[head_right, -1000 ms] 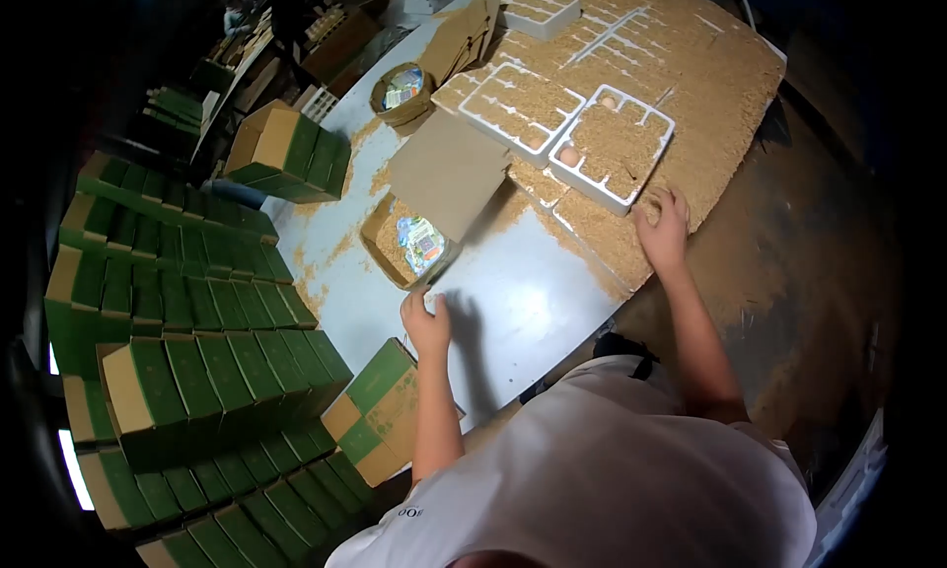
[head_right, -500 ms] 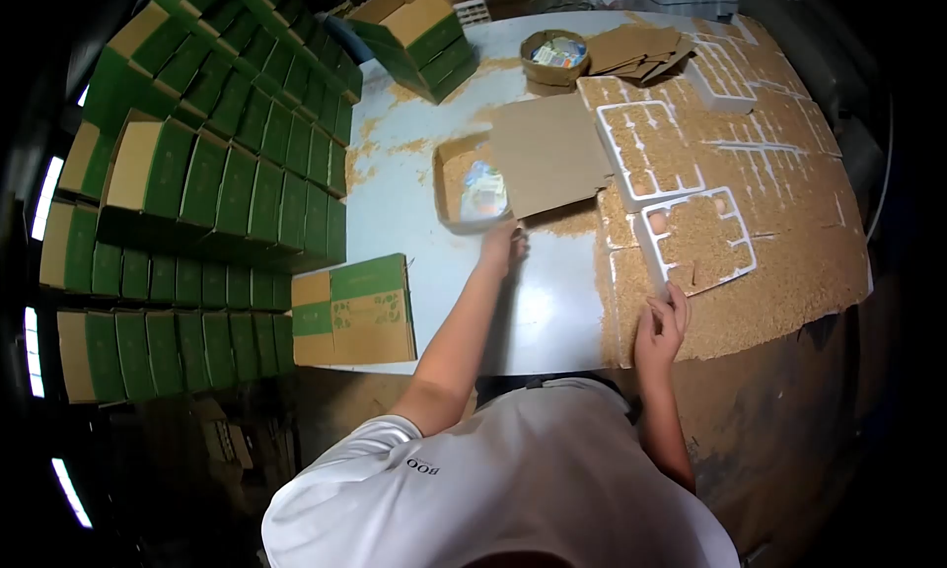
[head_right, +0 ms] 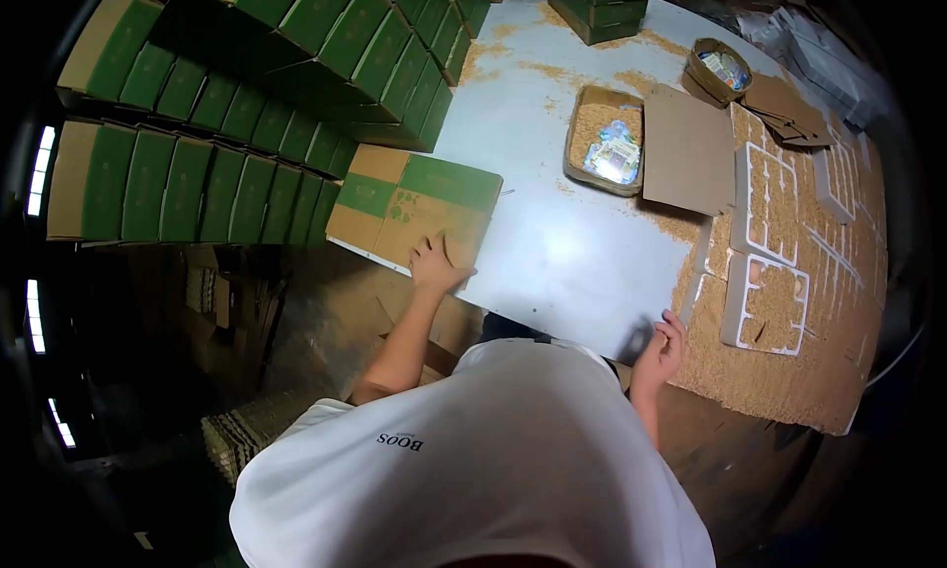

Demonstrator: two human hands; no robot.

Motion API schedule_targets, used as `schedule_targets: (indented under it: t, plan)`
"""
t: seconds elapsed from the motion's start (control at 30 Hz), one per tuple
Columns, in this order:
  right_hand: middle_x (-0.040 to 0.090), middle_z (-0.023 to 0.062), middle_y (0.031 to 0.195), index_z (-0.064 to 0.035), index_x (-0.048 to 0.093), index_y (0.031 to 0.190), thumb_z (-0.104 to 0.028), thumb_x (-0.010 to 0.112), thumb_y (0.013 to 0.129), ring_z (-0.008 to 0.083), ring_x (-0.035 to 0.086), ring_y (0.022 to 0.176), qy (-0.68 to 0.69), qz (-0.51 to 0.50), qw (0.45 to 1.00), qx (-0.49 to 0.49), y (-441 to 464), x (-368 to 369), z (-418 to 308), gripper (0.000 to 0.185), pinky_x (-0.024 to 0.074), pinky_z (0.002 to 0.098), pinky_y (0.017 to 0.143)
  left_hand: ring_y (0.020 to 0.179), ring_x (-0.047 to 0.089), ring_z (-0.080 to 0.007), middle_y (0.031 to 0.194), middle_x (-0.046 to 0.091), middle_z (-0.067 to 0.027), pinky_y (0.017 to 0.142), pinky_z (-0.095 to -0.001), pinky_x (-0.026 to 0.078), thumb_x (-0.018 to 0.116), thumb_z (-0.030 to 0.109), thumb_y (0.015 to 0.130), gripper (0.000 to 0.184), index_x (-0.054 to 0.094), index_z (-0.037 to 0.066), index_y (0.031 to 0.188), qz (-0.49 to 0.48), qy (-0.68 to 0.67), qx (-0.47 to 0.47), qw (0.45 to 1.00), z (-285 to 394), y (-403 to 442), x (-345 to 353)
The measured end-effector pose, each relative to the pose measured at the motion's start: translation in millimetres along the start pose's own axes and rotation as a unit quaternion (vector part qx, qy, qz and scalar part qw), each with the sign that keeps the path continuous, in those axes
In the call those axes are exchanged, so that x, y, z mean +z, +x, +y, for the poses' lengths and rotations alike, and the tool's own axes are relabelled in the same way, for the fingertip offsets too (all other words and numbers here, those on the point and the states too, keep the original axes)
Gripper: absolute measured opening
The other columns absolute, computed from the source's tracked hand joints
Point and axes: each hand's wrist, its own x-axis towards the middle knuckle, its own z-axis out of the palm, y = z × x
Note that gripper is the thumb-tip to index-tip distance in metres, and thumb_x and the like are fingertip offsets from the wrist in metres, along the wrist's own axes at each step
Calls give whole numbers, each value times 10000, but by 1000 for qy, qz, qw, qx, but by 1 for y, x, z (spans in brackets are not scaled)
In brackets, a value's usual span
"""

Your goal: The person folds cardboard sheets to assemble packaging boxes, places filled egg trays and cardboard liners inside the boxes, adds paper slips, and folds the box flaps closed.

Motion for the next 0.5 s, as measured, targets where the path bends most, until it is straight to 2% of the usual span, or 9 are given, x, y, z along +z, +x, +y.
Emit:
schedule_targets:
  t: [0.07, 0.17, 0.2, 0.23, 0.27, 0.33, 0.4, 0.43, 0.5]
  plan:
    - [644, 144, 1162, 3, 643, 981, 28, 536, 919, 244, 601, 1087, 64, -94, 993, 5, 6, 61, -18, 126, 474, 343, 947, 1347, 347, -518, 1523, 350, -213, 1110, -585, 318, 798, 600, 646, 1044, 370, 208, 1514, -17, 13, 10, 1000, -3, -3, -8]
    - [668, 96, 1051, 2, 626, 1112, -31, 567, 936, 179, 631, 974, 18, -322, 943, 87, 5, 139, -41, 188, 493, 292, 874, 1325, 386, -480, 1511, 376, -203, 1091, -557, 342, 775, 602, 681, 981, 406, 204, 1499, 10, 0, 45, 999, -23, -1, -7]
    - [664, 65, 1024, 1, 596, 1187, -58, 592, 948, 135, 629, 941, 26, -384, 914, 130, -2, 168, -25, 247, 497, 265, 841, 1315, 403, -464, 1505, 388, -201, 1083, -546, 352, 769, 598, 693, 957, 421, 202, 1492, 28, -10, 61, 998, -32, 2, -2]
    - [667, 60, 1000, -13, 588, 1200, -103, 592, 955, 133, 639, 899, 11, -431, 888, 159, -12, 201, 8, 261, 506, 262, 798, 1243, 468, -408, 1424, 470, -209, 1042, -512, 389, 763, 538, 734, 798, 531, 177, 1407, 91, -80, 70, 990, -50, 15, 11]
    - [669, 56, 975, -26, 579, 1212, -148, 592, 962, 131, 648, 857, -6, -475, 860, 186, -14, 227, 30, 279, 514, 258, 754, 1222, 479, -399, 1388, 497, -208, 1034, -504, 395, 758, 514, 745, 751, 555, 158, 1375, 129, -103, 48, 985, -71, 35, 24]
    - [676, 60, 891, -41, 626, 1102, -223, 583, 965, 154, 653, 732, 37, -508, 762, 399, -23, 267, 0, 232, 521, 277, 644, 1179, 502, -382, 1316, 550, -208, 1018, -489, 407, 749, 466, 768, 659, 604, 121, 1311, 205, -141, 12, 968, -124, 73, 31]
    - [680, 81, 815, -38, 657, 955, -244, 571, 963, 182, 645, 656, 20, -530, 735, 422, -40, 303, 1, 224, 520, 306, 570, 1132, 518, -387, 1228, 584, -216, 1010, -491, 409, 740, 416, 785, 574, 638, 71, 1232, 191, -56, -24, 980, -165, 97, -10]
    - [671, 93, 763, -21, 671, 861, -250, 590, 948, 188, 633, 633, -10, -523, 751, 402, -49, 317, -5, 258, 518, 316, 552, 1201, 498, -407, 1293, 565, -239, 1063, -506, 378, 727, 451, 793, 665, 598, 32, 1294, 234, -60, -13, 970, -190, 120, -10]
    - [644, 87, 719, -9, 677, 856, -294, 622, 931, 192, 589, 572, -32, -536, 743, 400, -61, 344, 5, 300, 515, 328, 547, 1372, 384, -423, 1483, 424, -267, 1177, -500, 277, 692, 560, 802, 943, 374, 8, 1498, 193, 3, -106, 975, -224, 164, -10]
